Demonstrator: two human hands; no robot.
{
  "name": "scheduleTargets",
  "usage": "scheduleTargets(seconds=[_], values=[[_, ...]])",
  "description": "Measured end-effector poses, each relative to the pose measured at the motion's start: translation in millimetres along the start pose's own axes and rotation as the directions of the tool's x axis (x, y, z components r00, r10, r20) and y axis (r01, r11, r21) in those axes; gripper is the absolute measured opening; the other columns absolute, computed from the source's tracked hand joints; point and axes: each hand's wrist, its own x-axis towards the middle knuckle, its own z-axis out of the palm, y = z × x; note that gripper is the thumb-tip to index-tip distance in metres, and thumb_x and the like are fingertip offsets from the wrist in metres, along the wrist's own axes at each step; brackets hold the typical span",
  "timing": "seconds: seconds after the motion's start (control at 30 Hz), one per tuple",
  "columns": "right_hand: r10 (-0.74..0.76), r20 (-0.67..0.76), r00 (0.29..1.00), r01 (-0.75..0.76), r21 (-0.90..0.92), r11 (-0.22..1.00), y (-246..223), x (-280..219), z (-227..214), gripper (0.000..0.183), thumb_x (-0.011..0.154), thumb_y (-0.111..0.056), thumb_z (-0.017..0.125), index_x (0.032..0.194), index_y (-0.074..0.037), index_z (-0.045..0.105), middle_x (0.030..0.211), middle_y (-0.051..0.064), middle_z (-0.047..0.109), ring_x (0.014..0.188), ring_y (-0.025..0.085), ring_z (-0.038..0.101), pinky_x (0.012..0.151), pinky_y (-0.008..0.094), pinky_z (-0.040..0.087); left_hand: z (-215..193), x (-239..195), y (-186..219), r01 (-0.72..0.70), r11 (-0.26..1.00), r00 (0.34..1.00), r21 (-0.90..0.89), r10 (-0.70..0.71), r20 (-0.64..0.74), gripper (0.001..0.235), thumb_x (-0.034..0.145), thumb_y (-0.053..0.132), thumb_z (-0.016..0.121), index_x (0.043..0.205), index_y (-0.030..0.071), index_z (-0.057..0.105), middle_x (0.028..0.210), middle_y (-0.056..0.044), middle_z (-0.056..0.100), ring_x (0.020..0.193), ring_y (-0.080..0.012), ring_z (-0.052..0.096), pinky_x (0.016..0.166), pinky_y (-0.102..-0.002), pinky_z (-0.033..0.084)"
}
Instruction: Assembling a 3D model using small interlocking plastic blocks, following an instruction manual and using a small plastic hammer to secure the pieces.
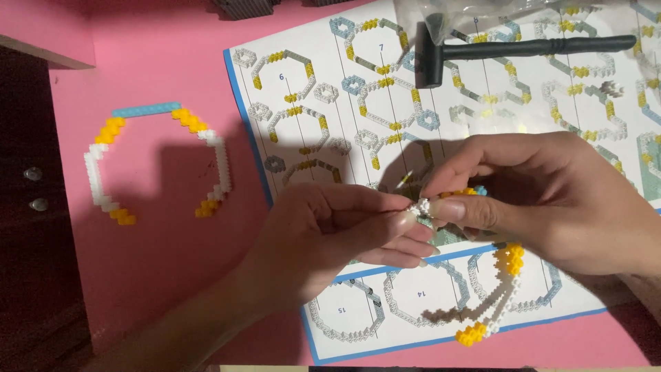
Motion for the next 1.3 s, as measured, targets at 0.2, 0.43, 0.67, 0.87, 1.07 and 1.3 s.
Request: scheduleTargets(seconds=[0.2,0.43,0.67,0.87,1.07,1.3], values=[[0.014,-0.013,1.0,-0.013,0.031,0.999,0.1,-0.5,1.5,0.013,0.089,0.003,0.078,0.1,0.007,0.083,0.081,0.013,0.077,0.062,0.018,0.058,0.052,0.031,0.044,2.0,-0.5,3.0,0.008,1.0,1.0,0.013,-0.008,-0.017,0.039,0.094,0.012,0.07,0.121,-0.015,0.069,0.108,-0.038,0.079,0.099,-0.0481,0.082,0.088,-0.052,0.073],[0.019,-0.021,1.0,-0.019,0.024,1.0,-0.5,-0.4,2.2,0.012,0.089,0.002,0.078,0.099,0.007,0.084,0.081,0.013,0.078,0.063,0.018,0.061,0.053,0.031,0.046,1.3,0.1,-0.6,-0.014,1.0,1.0,-0.01,0.014,-0.013,0.033,0.095,0.008,0.069,0.119,-0.015,0.069,0.109,-0.039,0.078,0.099,-0.0492,0.081,0.088,-0.054,0.073],[0.009,-0.019,1.0,-0.009,0.016,1.0,-1.1,-0.3,2.0,0.011,0.089,0.001,0.078,0.097,0.006,0.084,0.08,0.013,0.078,0.063,0.019,0.062,0.053,0.031,0.047,3.2,-0.3,3.4,-0.005,1.0,0.999,0.005,0.005,-0.033,0.033,0.093,0.01,0.071,0.115,-0.014,0.071,0.105,-0.037,0.079,0.097,-0.0483,0.083,0.086,-0.053,0.074],[0.018,-0.007,1.0,-0.018,-0.014,1.0,-2.8,0.7,1.0,0.01,0.09,-0.001,0.079,0.095,0.005,0.085,0.078,0.011,0.078,0.062,0.018,0.062,0.052,0.031,0.049,3.4,0.0,5.6,0.037,0.999,0.997,0.029,-0.035,-0.071,0.034,0.091,0.012,0.072,0.116,-0.012,0.072,0.108,-0.037,0.08,0.095,-0.0494,0.084,0.084,-0.053,0.074],[0.022,-0.026,0.999,-0.023,-0.04,0.999,-2.0,0.0,1.4,0.011,0.089,-0.003,0.081,0.095,0.004,0.086,0.073,0.01,0.073,0.059,0.017,0.057,0.051,0.031,0.045,2.7,-0.2,4.4,0.011,0.999,0.999,0.033,-0.009,-0.046,0.033,0.092,0.01,0.072,0.116,-0.012,0.072,0.108,-0.035,0.08,0.095,-0.0499,0.083,0.084,-0.053,0.074],[0.037,-0.028,0.999,-0.037,-0.004,0.999,-0.8,-1.0,2.4,0.009,0.09,-0.001,0.08,0.094,0.005,0.085,0.07,0.01,0.072,0.06,0.016,0.059,0.053,0.029,0.047,3.8,-0.1,5.0,0.037,0.999,0.997,0.034,-0.034,-0.069,0.032,0.092,0.011,0.072,0.114,-0.012,0.072,0.107,-0.035,0.081,0.093,-0.0499,0.084,0.083,-0.052,0.074]])
